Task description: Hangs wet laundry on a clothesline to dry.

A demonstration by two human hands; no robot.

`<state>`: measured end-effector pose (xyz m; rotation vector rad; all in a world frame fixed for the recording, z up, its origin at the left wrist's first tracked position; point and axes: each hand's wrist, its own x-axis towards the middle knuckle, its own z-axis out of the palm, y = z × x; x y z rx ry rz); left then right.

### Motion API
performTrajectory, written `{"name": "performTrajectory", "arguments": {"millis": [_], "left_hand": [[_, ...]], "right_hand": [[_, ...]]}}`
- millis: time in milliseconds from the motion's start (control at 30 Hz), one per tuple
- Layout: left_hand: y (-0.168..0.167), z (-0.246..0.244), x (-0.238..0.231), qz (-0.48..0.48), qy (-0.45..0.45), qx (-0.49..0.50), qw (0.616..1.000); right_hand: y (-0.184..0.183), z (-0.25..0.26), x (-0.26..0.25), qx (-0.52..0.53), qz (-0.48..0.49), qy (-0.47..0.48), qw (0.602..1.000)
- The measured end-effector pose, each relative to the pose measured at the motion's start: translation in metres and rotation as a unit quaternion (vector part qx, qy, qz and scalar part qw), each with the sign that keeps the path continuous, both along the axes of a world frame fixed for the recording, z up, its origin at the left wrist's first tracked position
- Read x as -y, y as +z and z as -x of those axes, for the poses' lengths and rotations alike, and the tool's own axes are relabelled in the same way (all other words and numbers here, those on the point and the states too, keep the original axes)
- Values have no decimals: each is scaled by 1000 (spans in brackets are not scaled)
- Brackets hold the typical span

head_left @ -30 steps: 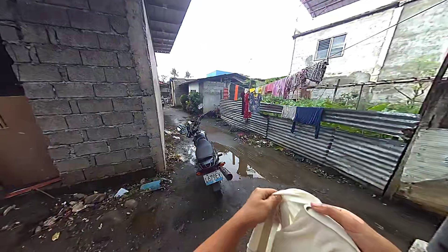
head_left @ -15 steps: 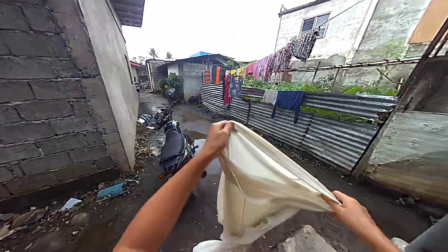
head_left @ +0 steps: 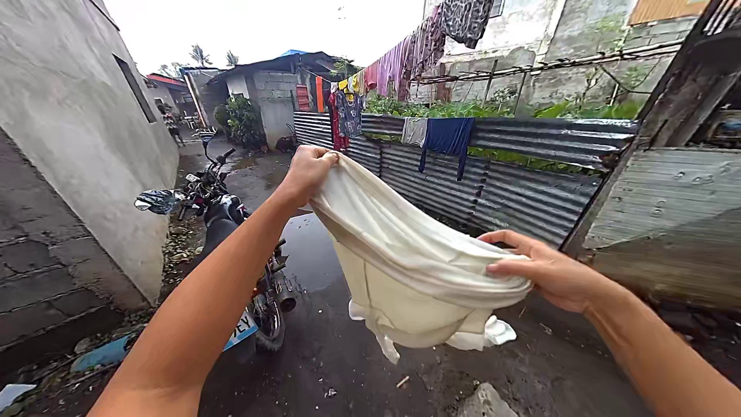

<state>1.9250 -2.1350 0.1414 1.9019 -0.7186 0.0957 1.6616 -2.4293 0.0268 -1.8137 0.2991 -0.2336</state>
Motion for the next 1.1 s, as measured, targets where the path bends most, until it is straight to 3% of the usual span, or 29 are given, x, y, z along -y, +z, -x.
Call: {"name": "performTrajectory", "arguments": {"millis": [100, 167, 233, 400, 567, 733, 800, 933, 1000, 1100], "left_hand": [[7, -35, 35, -13, 21, 42, 999], [11, -57, 50, -1, 49, 45, 998], [13, -81, 60, 6, 76, 41, 996], [-12, -168, 82, -83, 149, 109, 979], [-78, -272, 101, -141, 214, 173, 951], [-133, -381, 133, -117, 252, 163, 947], [-141, -430, 152, -135, 225, 175, 949], [-156, -511, 206, -249, 155, 155, 943], [-162, -539, 236, -332, 123, 135, 925], [-182, -580, 280, -407, 109, 188, 887]], "right_hand": [[-16, -80, 8, 29, 35, 146, 988], [-40, -138, 1, 75, 79, 186, 976], [-68, -187, -14, 132, 93, 170, 972], [-124, -272, -30, 249, -36, 91, 964], [-169, -375, 17, 187, -25, 153, 970], [-182, -500, 74, 20, 183, 288, 940], [-181, -551, 104, 32, 195, 247, 949], [-181, -651, 195, 131, 72, 85, 985], [-177, -704, 248, 171, 28, 3, 985], [-152, -770, 330, 222, 5, -50, 974]]}}
